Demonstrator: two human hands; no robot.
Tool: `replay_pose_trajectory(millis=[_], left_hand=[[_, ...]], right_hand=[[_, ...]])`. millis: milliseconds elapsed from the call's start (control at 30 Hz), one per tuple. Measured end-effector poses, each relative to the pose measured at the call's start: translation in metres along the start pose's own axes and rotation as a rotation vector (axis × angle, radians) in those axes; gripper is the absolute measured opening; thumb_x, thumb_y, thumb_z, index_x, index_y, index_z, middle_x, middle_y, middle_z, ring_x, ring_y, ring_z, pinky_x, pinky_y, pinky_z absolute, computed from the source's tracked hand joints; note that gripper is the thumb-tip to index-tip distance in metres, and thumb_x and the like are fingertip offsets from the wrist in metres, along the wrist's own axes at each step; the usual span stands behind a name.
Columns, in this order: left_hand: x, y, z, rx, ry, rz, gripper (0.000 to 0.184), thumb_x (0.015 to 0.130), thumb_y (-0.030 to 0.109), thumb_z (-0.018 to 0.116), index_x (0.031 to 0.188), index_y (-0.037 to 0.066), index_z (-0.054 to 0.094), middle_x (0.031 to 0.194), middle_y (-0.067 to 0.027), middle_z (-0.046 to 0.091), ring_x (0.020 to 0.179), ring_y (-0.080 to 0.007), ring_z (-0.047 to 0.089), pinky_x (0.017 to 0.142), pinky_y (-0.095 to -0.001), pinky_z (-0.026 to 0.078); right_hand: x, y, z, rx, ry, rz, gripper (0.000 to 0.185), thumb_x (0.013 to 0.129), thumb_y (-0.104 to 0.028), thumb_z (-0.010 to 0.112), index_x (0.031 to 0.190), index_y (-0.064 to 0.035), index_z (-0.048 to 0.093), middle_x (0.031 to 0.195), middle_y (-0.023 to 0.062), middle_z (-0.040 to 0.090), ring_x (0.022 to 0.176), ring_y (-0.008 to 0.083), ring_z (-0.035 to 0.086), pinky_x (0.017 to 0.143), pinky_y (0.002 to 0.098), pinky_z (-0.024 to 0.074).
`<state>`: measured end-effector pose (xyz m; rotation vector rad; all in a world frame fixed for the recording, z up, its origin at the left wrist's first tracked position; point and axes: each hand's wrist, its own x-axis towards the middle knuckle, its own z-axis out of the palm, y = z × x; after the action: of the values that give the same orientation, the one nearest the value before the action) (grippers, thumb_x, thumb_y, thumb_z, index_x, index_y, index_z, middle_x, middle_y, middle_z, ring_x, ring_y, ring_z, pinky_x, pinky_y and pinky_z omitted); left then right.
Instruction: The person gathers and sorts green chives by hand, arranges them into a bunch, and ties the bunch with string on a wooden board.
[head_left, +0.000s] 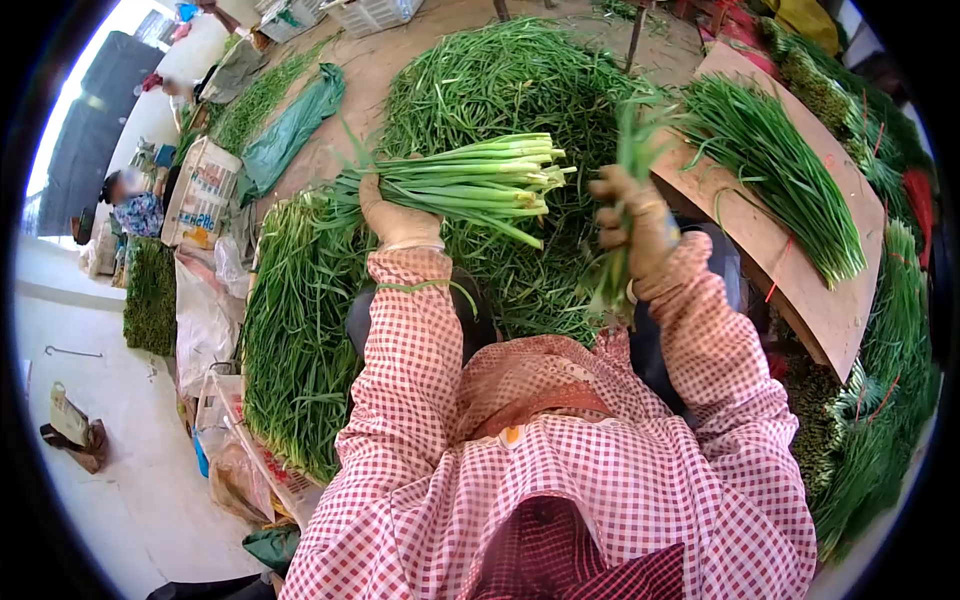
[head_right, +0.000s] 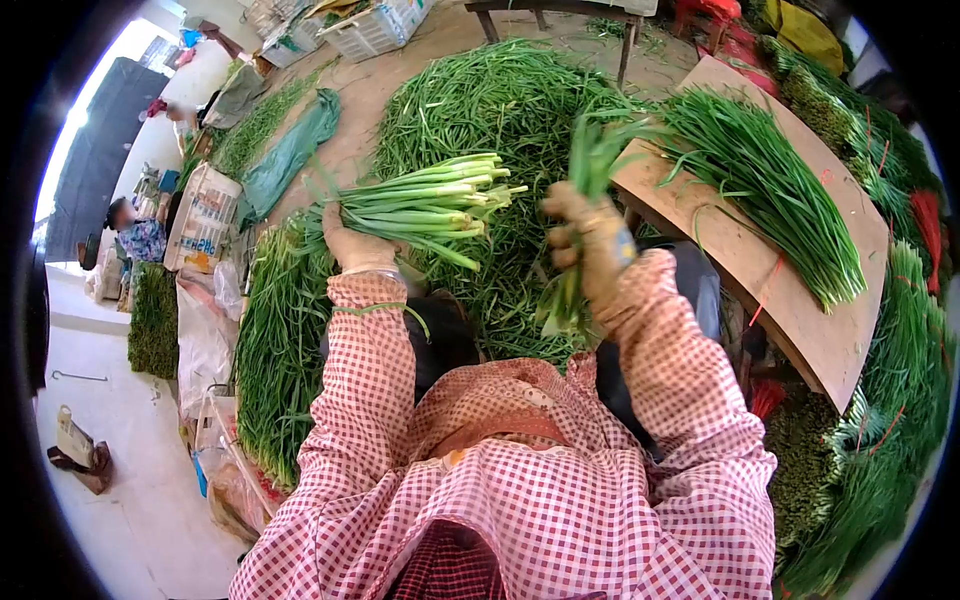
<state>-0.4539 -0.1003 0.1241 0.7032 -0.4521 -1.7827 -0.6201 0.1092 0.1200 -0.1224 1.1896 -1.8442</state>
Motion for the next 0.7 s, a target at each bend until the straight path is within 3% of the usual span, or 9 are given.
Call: replay_pose_trajectory(millis=[33,167,233,300,400,467,633,700], left_hand=[[-0.003,-0.006,0.004,-0.015,0.000,0.047,0.028,0.088,0.032,0.047,0.096,0.008,0.057,0.088,-0.0070,0.061,0.084,-0.0270,0.059,0.079,-0.0430,0.051],[-0.003,-0.010,0.001,-0.102,-0.090,0.055,0.028,0.089,0.032,0.045,0.090,0.006,0.057,0.079,-0.0069,0.058,0.077,-0.0260,0.056,0.075,-0.0427,0.051],[-0.007,-0.006,-0.002,-0.108,-0.041,0.072,0.028,0.089,0.033,0.046,0.088,0.007,0.057,0.079,-0.0067,0.058,0.077,-0.0257,0.056,0.076,-0.0421,0.051],[-0.007,-0.006,-0.007,-0.115,0.007,0.083,0.028,0.089,0.033,0.047,0.087,0.007,0.057,0.079,-0.0066,0.058,0.078,-0.0254,0.056,0.076,-0.0414,0.051],[-0.003,-0.013,-0.019,-0.169,-0.088,0.045,0.031,0.089,0.038,0.050,0.094,0.009,0.061,0.090,-0.0079,0.061,0.084,-0.0248,0.058,0.079,-0.0431,0.051],[-0.006,-0.018,-0.021,-0.168,-0.017,0.032,0.032,0.090,0.038,0.048,0.091,0.009,0.061,0.087,-0.0078,0.061,0.082,-0.0247,0.058,0.079,-0.0426,0.050],[-0.010,-0.020,-0.020,-0.104,0.008,0.018,0.031,0.090,0.036,0.044,0.089,0.009,0.060,0.086,-0.0091,0.062,0.082,-0.0266,0.059,0.079,-0.0437,0.050],[-0.013,-0.020,-0.017,-0.082,0.053,0.026,0.031,0.090,0.036,0.044,0.090,0.008,0.060,0.087,-0.0097,0.062,0.082,-0.0269,0.059,0.079,-0.0440,0.050]], right_hand=[[-0.009,0.003,0.013,-0.075,-0.077,-0.002,0.058,0.079,-0.037,0.074,0.119,-0.0059,0.046,0.101,0.0055,0.058,0.060,0.0086,0.050,0.046,0.0202,0.0412],[-0.005,0.032,0.028,0.113,-0.314,-0.021,0.053,0.081,-0.034,0.074,0.120,-0.0082,0.049,0.094,0.0042,0.062,0.067,0.0092,0.058,0.045,0.0212,0.0405],[-0.004,0.031,0.030,0.106,-0.423,0.058,0.040,0.087,-0.028,0.068,0.120,-0.0097,0.053,0.094,0.0011,0.062,0.073,0.0085,0.059,0.043,0.0185,0.0416],[-0.007,0.030,0.032,0.136,-0.409,0.105,0.038,0.088,-0.028,0.067,0.118,-0.0091,0.054,0.091,0.0011,0.062,0.069,0.0082,0.058,0.042,0.0179,0.0404],[-0.006,0.028,0.032,0.188,-0.428,0.195,0.034,0.090,-0.030,0.062,0.115,-0.0073,0.057,0.089,0.0015,0.063,0.062,0.0071,0.055,0.040,0.0168,0.0374],[-0.008,0.025,0.031,0.336,-0.442,0.261,0.026,0.088,-0.025,0.064,0.106,-0.0074,0.057,0.081,0.0031,0.062,0.059,0.0089,0.056,0.037,0.0180,0.0354],[-0.010,0.026,0.030,0.230,-0.325,0.290,0.019,0.092,-0.023,0.060,0.103,-0.0088,0.054,0.079,0.0033,0.061,0.054,0.0068,0.049,0.037,0.0169,0.0335],[-0.017,0.027,0.031,0.246,-0.332,0.191,0.017,0.092,-0.023,0.061,0.101,-0.0101,0.054,0.077,0.0001,0.058,0.048,0.0050,0.043,0.037,0.0164,0.0326]])
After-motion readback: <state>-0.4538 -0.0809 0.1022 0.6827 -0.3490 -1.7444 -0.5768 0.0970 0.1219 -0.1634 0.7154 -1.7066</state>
